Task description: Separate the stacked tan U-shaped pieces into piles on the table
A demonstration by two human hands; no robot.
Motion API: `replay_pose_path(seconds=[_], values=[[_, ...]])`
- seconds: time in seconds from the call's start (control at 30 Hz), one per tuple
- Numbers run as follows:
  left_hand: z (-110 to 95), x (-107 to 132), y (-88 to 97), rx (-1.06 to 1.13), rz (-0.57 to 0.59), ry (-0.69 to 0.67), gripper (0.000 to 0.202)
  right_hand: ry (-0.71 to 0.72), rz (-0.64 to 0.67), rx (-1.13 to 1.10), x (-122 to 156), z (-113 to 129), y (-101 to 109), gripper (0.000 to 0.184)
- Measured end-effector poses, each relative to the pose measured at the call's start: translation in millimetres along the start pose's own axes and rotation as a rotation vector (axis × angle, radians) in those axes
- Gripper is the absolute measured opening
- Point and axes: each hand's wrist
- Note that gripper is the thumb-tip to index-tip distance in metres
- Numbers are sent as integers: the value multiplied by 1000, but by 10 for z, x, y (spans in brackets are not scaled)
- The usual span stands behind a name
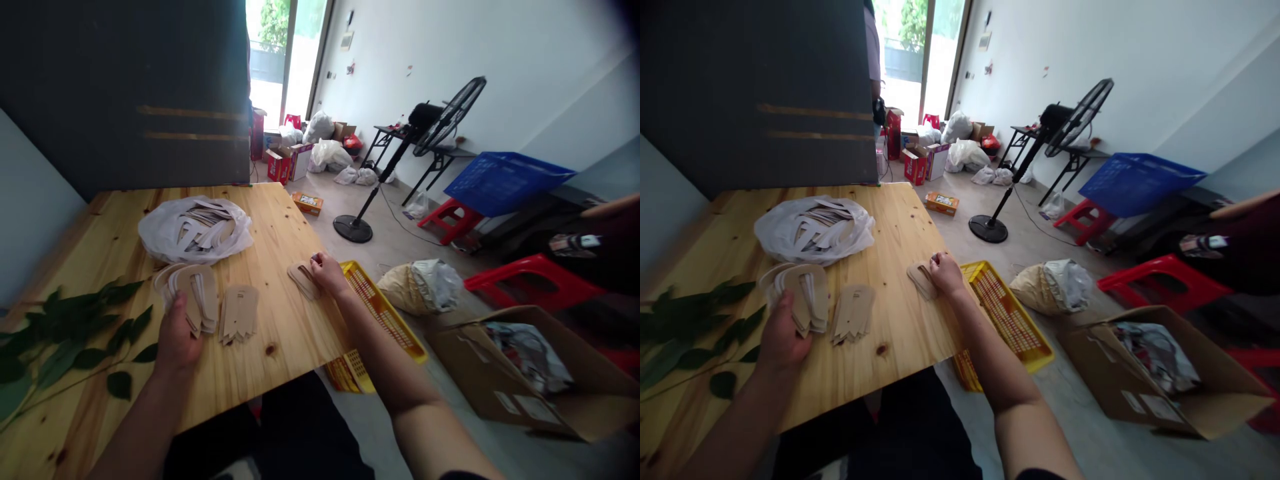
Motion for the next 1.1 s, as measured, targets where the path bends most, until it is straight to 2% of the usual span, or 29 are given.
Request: replay_pose_path(seconds=[0.23, 0.33, 0.43, 0.53, 0.67, 0.77, 0.83, 0.9, 1.1], values=[[-6, -11, 23, 33, 37, 15, 21, 5, 23, 53, 144, -3, 114, 12], [-17, 38, -5, 66, 33, 57, 20, 29, -13, 32, 207, 92, 174, 14], [-27, 66, -25, 84, 46, 177, 21, 143, -101, -106, 339, 357, 190, 18], [-17, 59, -4, 98, 108, 274, 26, 358, -136, -328, 598, 810, 140, 20], [25, 52, 58, 101, 202, 258, 32, 556, -62, -462, 954, 1495, -21, 16], [62, 59, 95, 117, 355, 220, 41, 568, -30, -458, 1061, 1856, -171, 15], [84, 61, 113, 121, 408, 198, 46, 543, -24, -437, 1076, 1994, -251, 13], [102, 61, 124, 121, 400, 186, 48, 515, -33, -419, 1081, 2069, -302, 10], [104, 77, 132, 111, 459, 187, 51, 445, -31, -402, 1115, 2126, -335, 20]])
Point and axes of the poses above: each hand's wrist, its own x-axis away from the middle knuckle, its own y-axis out of the back of the hand, z = x × y, and after that the axes turned 15 degrees about x, right-handed
